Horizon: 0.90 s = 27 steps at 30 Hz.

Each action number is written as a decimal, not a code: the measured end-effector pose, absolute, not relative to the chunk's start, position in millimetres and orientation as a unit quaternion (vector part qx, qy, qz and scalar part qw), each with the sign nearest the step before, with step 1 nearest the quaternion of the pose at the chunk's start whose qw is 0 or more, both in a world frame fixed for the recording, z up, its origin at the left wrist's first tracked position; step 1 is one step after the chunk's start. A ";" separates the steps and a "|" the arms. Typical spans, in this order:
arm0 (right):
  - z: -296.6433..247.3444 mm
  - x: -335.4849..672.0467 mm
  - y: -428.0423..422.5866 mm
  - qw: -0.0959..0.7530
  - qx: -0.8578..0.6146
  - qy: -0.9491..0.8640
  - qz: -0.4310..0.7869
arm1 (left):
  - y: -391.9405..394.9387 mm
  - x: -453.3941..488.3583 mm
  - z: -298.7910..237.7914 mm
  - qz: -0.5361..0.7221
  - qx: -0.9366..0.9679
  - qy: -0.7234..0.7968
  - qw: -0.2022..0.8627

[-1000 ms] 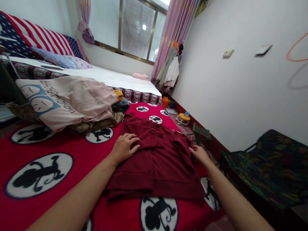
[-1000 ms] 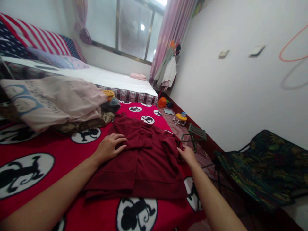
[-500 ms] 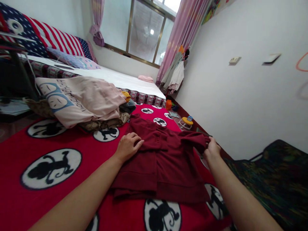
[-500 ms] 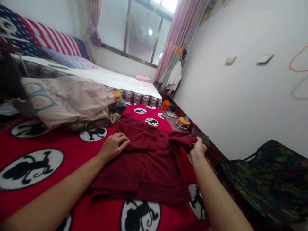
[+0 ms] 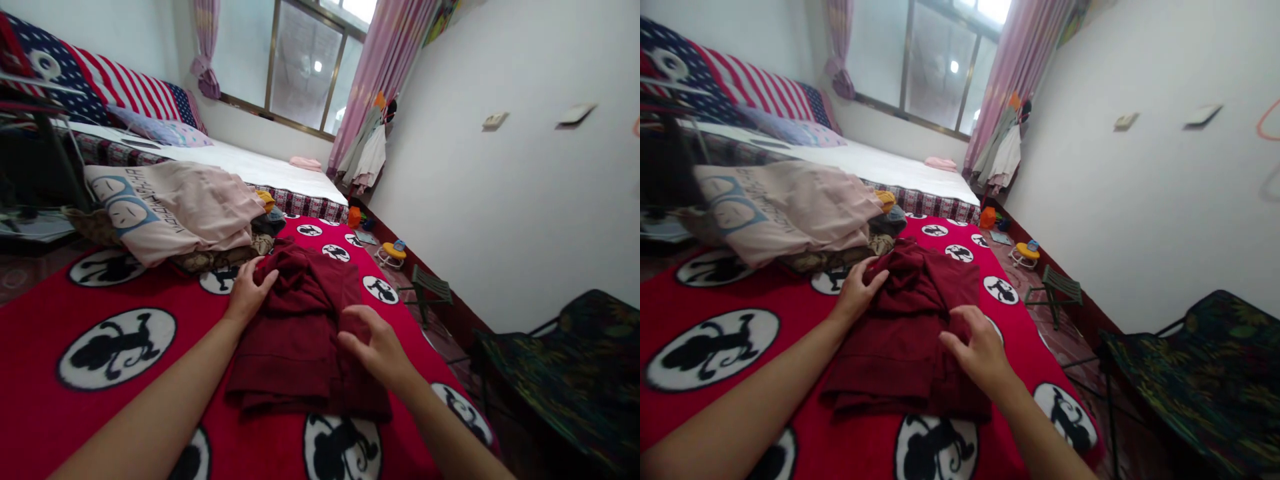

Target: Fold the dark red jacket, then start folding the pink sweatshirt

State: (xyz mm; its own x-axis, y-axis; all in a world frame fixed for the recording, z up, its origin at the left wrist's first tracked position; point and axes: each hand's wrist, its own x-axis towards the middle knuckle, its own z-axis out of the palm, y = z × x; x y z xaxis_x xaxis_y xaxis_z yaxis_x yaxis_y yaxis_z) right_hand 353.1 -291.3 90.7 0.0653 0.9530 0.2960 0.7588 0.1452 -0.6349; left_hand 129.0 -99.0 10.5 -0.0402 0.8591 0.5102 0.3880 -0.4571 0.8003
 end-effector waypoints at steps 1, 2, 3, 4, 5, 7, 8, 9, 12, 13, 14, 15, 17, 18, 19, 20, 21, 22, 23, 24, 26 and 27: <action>79.9 354.1 -304.0 0.320 -0.659 -0.672 0.109 | -100.0 130.7 10.3 0.525 0.678 0.479 0.186; 71.0 354.4 -315.8 0.290 -0.676 -0.671 0.088 | -101.0 132.1 10.0 0.508 0.696 0.483 0.157; 64.0 354.2 -326.2 0.264 -0.691 -0.668 0.077 | -101.7 133.3 9.7 0.493 0.709 0.487 0.134; 58.7 353.7 -334.8 0.242 -0.704 -0.664 0.072 | -102.1 134.0 9.3 0.478 0.719 0.491 0.118; 54.7 353.5 -341.2 0.224 -0.714 -0.659 0.072 | -102.3 134.2 8.9 0.463 0.728 0.494 0.107; 49.5 354.8 -346.3 0.194 -0.726 -0.655 0.078 | -101.9 133.3 7.8 0.431 0.746 0.499 0.092; 48.0 356.8 -345.2 0.185 -0.730 -0.653 0.083 | -101.4 132.5 7.3 0.414 0.754 0.502 0.085; 47.0 359.5 -342.3 0.178 -0.733 -0.651 0.089 | -100.9 131.5 7.0 0.398 0.762 0.504 0.077; 48.9 370.2 -328.3 0.190 -0.731 -0.643 0.123 | -99.0 128.3 6.8 0.366 0.773 0.513 0.066; 51.1 373.7 -323.9 0.211 -0.727 -0.638 0.137 | -98.2 127.3 7.1 0.366 0.773 0.513 0.071; 53.9 376.9 -320.3 0.243 -0.722 -0.629 0.155 | -97.2 126.4 7.3 0.373 0.770 0.511 0.083; 57.0 380.0 -317.6 0.288 -0.714 -0.613 0.176 | -95.7 125.6 7.6 0.387 0.761 0.511 0.104; 62.8 385.9 -314.7 0.406 -0.690 -0.556 0.224 | -91.2 124.3 7.9 0.434 0.715 0.522 0.166; 64.8 389.1 -314.1 0.467 -0.675 -0.514 0.249 | -87.9 123.7 7.8 0.466 0.678 0.530 0.205; 65.9 392.5 -313.9 0.521 -0.660 -0.467 0.273 | -84.0 123.0 7.6 0.504 0.632 0.533 0.249; 66.0 396.2 -313.8 0.563 -0.648 -0.419 0.295 | -79.7 122.0 7.3 0.545 0.579 0.529 0.296; 65.0 399.8 -313.8 0.592 -0.641 -0.376 0.314 | -75.4 120.6 7.3 0.582 0.524 0.519 0.343; 63.2 403.1 -313.9 0.607 -0.638 -0.341 0.330 | -71.4 118.7 7.7 0.610 0.471 0.508 0.384; 60.7 405.7 -314.2 0.614 -0.638 -0.315 0.342 | -68.5 116.3 8.9 0.630 0.425 0.505 0.409; 57.9 407.4 -314.9 0.615 -0.640 -0.300 0.351 | -67.2 113.4 11.4 0.641 0.397 0.513 0.410; 52.5 407.6 -317.2 0.605 -0.643 -0.300 0.361 | -70.7 107.5 20.9 0.649 0.410 0.551 0.327; 50.4 406.1 -318.7 0.598 -0.643 -0.311 0.363 | -75.7 105.4 27.9 0.649 0.444 0.564 0.253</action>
